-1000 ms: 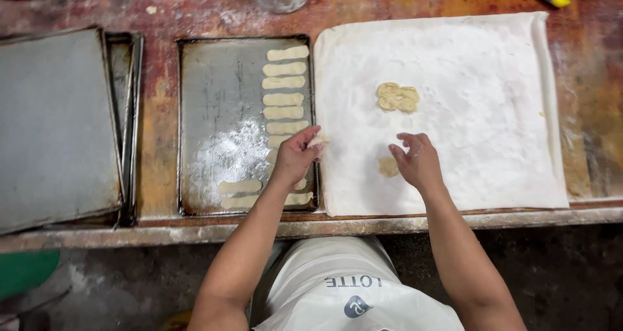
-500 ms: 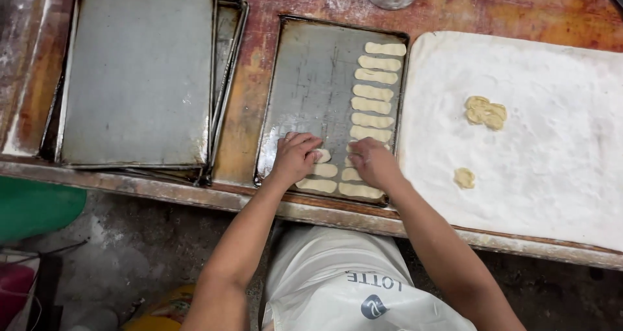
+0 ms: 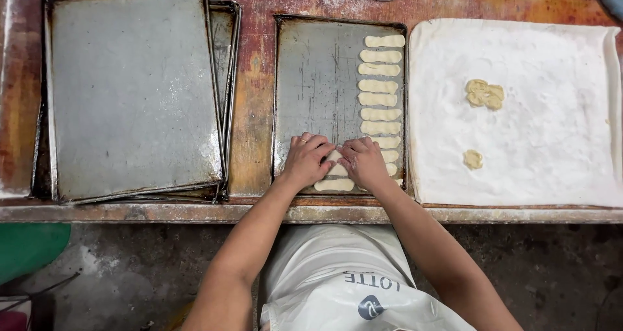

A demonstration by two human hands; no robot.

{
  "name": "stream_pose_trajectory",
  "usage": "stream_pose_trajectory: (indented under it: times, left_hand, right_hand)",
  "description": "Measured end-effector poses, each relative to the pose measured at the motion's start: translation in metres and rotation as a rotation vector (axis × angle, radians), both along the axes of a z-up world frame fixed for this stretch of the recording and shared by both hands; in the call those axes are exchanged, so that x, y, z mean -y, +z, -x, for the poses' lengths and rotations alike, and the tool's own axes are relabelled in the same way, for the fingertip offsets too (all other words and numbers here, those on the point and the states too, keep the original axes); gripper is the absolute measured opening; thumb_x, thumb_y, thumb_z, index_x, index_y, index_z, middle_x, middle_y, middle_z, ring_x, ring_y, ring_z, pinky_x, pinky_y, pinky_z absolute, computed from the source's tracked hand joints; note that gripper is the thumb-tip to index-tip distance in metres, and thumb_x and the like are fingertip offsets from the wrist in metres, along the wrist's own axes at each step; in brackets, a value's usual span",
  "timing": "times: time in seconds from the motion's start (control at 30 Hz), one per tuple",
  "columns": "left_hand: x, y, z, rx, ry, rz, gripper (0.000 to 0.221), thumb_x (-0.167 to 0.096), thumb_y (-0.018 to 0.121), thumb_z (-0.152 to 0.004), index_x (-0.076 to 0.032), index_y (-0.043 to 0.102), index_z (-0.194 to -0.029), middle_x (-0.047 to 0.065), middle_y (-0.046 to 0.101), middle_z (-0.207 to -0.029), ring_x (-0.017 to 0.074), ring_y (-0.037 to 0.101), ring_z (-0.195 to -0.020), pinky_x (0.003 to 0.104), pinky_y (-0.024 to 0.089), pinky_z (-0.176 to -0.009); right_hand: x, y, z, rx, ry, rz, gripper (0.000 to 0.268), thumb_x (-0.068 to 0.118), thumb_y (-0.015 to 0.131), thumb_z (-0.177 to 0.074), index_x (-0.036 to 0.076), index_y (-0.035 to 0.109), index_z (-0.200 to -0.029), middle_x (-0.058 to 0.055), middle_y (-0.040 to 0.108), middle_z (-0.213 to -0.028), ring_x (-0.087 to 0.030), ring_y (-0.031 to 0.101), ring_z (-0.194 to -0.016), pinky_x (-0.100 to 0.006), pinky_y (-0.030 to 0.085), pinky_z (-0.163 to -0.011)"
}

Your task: Arranging small pieces of dough onto metal baking trays in a bakery production area.

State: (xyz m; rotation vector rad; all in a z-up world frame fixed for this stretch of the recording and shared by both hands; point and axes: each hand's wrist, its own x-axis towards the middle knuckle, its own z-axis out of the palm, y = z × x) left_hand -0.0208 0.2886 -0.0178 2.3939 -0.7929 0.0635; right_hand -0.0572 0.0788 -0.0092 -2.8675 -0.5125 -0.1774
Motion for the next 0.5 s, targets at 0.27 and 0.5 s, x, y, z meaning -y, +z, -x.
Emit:
stream_pose_trajectory:
  times: [0.27, 0.5]
  left_hand:
    - [0.002, -0.020, -0.008, 0.118, 0.015, 0.108, 0.016, -0.039, 0.068, -0.077, -0.024, 0.062, -0.076, -0.006, 0.059, -0.090, 0.0220, 0.056, -0.096, 0.040, 0.041, -0.081]
    - [-0.008, -0.022, 0.004, 0.081, 0.016, 0.089, 0.039, -0.045, 0.056, -0.092, -0.026, 0.063, -0.126, -0.003, 0.065, -0.117, 0.0233, 0.058, -0.114, 0.042, 0.044, -0.091]
  right_hand:
    - [-0.005, -0.007, 0.002, 0.118, -0.074, -0.021, 0.012, 0.038, 0.068, -0.082, 0.026, 0.070, -0.081, 0.002, 0.060, -0.087, -0.027, 0.056, -0.091, -0.042, 0.044, -0.080]
    - [-0.013, 0.016, 0.022, 0.131, -0.106, 0.106, 0.036, 0.046, 0.052, -0.099, 0.022, 0.072, -0.119, -0.005, 0.065, -0.113, -0.033, 0.053, -0.117, -0.048, 0.044, -0.089]
